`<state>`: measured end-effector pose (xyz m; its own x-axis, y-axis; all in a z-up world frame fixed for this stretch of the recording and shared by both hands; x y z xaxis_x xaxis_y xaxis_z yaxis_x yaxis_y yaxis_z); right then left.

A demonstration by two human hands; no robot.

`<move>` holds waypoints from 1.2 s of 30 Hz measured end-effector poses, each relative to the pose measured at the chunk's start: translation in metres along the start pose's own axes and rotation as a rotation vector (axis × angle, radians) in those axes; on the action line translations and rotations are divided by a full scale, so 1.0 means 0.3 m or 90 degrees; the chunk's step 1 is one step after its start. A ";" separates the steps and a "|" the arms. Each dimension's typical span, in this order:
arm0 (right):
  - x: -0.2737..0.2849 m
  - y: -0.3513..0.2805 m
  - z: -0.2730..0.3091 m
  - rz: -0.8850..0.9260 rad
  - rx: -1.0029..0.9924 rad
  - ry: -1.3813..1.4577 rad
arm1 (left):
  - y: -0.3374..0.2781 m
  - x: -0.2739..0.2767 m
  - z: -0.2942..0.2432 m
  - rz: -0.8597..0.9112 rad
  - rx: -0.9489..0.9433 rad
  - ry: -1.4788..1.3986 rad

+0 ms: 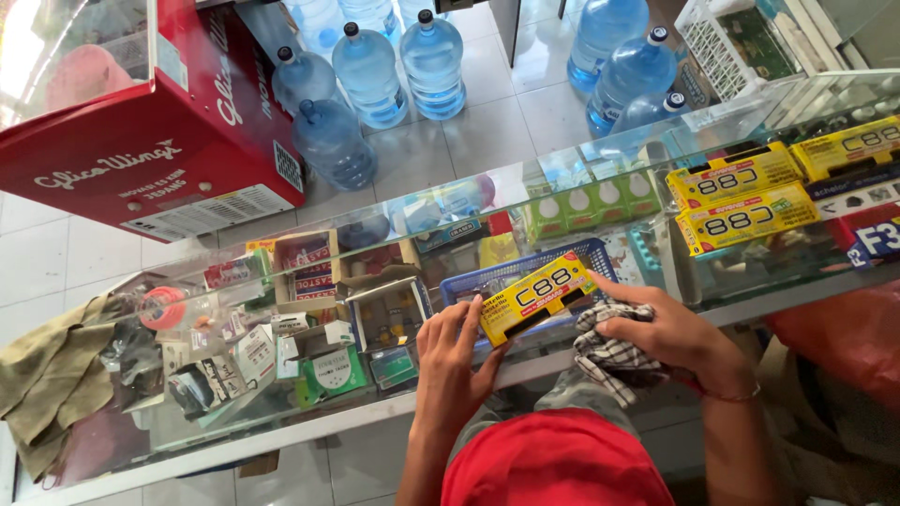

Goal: The person wipes the surface of a glass display counter with a cloth. They then pick up several small boxes of stationery, wipe each one individually, and place them back on the counter.

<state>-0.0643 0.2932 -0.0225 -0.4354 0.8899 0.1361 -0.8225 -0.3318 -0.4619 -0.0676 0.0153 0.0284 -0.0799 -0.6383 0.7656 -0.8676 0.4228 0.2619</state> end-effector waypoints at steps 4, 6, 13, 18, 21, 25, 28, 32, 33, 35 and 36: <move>0.025 -0.060 -0.027 -0.058 0.033 0.021 | -0.017 -0.010 0.014 -0.007 -0.004 -0.022; 0.027 -0.090 -0.044 -0.064 0.037 0.040 | -0.030 -0.020 0.022 -0.007 0.016 -0.060; 0.005 -0.044 -0.031 -0.099 0.093 -0.049 | -0.011 -0.009 0.021 -0.082 0.046 -0.003; 0.024 -0.095 0.115 -0.279 0.162 -0.107 | -0.007 0.015 -0.013 -0.111 -0.021 -0.065; 0.002 -0.211 0.257 -0.490 0.248 -0.177 | -0.017 0.020 -0.016 -0.096 -0.008 -0.072; -0.246 -0.138 0.425 -0.393 0.474 -0.398 | -0.023 0.021 -0.017 -0.110 -0.013 -0.082; -0.372 -0.063 0.441 -0.363 0.535 -0.589 | -0.024 0.018 -0.012 -0.122 -0.024 -0.124; -0.326 -0.075 0.379 -0.407 0.550 -0.601 | -0.020 0.005 -0.007 -0.111 -0.030 -0.181; -0.304 -0.087 0.359 -0.428 0.542 -0.607 | -0.022 0.002 -0.005 -0.104 -0.028 -0.181; -0.264 -0.118 0.327 -0.482 0.563 -0.568 | -0.013 -0.019 0.032 -0.065 0.045 -0.279; -0.254 -0.138 0.306 -0.504 0.566 -0.549 | -0.015 -0.039 0.046 -0.042 0.086 -0.333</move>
<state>-0.0308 0.2103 0.0668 0.4101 0.5748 0.7081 -0.7554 -0.2210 0.6169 -0.0694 0.0120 0.0100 -0.2276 -0.9102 0.3462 -0.9316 0.3070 0.1948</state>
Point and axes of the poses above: each hand's wrist, its own y-axis towards the middle knuckle, its own x-axis out of the back of the hand, z = x × y, the point moved 7 cm from there along y, towards the middle knuckle, and after that the axes turned 9 degrees about z, right-handed, at the moved point
